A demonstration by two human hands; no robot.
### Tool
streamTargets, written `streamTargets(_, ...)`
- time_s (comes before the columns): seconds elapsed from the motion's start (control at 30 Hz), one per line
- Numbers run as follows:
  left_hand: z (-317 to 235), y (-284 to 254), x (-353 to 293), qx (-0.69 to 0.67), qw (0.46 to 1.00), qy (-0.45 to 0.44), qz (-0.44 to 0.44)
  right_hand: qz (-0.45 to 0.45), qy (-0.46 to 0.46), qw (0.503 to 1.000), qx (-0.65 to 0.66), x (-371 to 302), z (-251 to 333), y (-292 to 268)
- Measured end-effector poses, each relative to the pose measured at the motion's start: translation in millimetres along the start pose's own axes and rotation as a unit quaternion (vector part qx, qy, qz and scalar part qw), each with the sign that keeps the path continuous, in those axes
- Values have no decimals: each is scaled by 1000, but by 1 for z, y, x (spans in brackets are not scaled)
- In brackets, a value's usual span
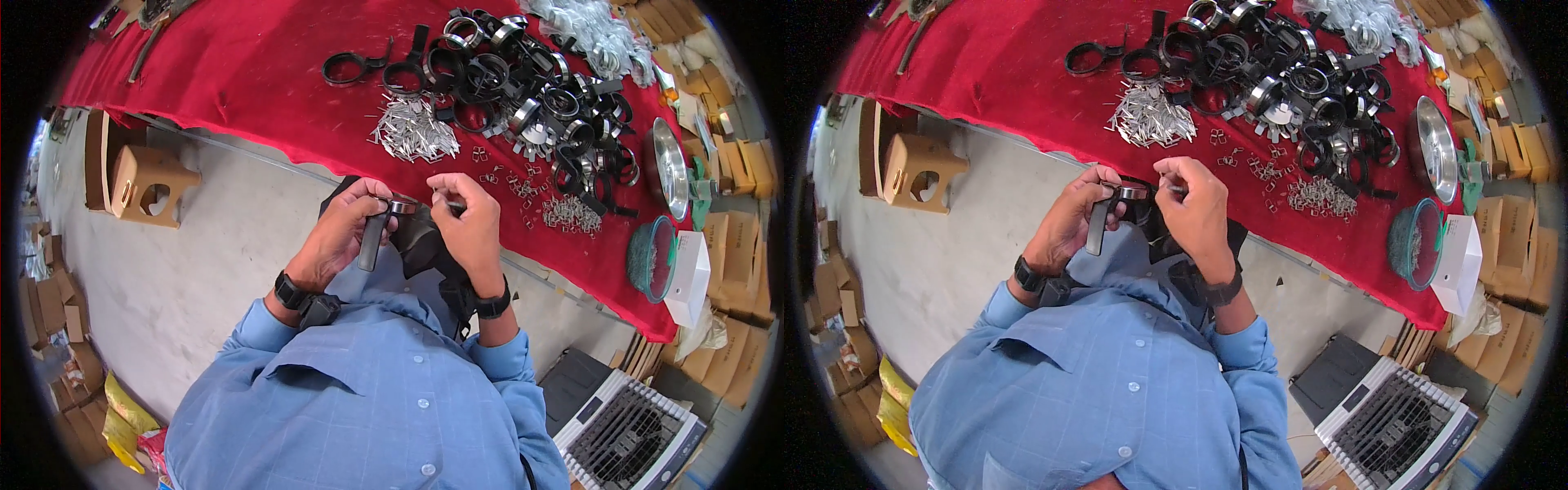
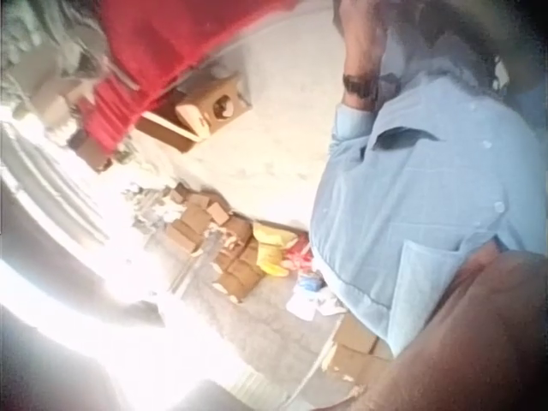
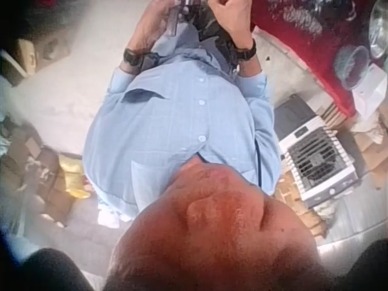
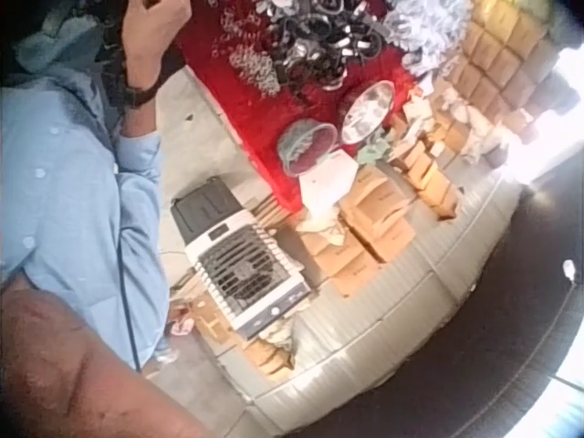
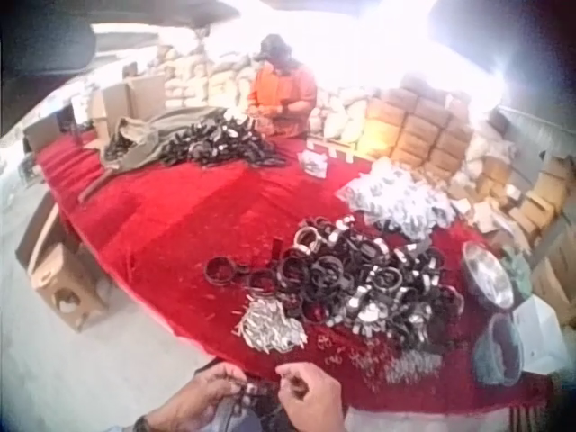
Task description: The recorder sorts and assembles plastic and metal components of manufactured goods on a work table.
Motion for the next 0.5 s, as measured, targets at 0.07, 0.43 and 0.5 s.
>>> streamTargets(0.07, 6, 0, 5, -52, 998, -10, 25, -16, 28, 999, 37, -10, 6, 0)
streamTargets(0.43, 10, 10, 8, -65, 996, -3, 55, -62, -23, 992, 105, -31, 15, 9)
streamTargets(0.5, 10, 9, 7, -70, 996, 0, 63, -67, -42, 994, 78, -31, 19, 7)
Point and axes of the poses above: each hand's wrist, its own x-axis towards the middle knuckle, its own y-axis out of the palm, z = x × y, the point moved 5 cm from there along x, towards the middle knuckle, and after that the axes turned 4 degrees about -z, right-handed, at the moved point
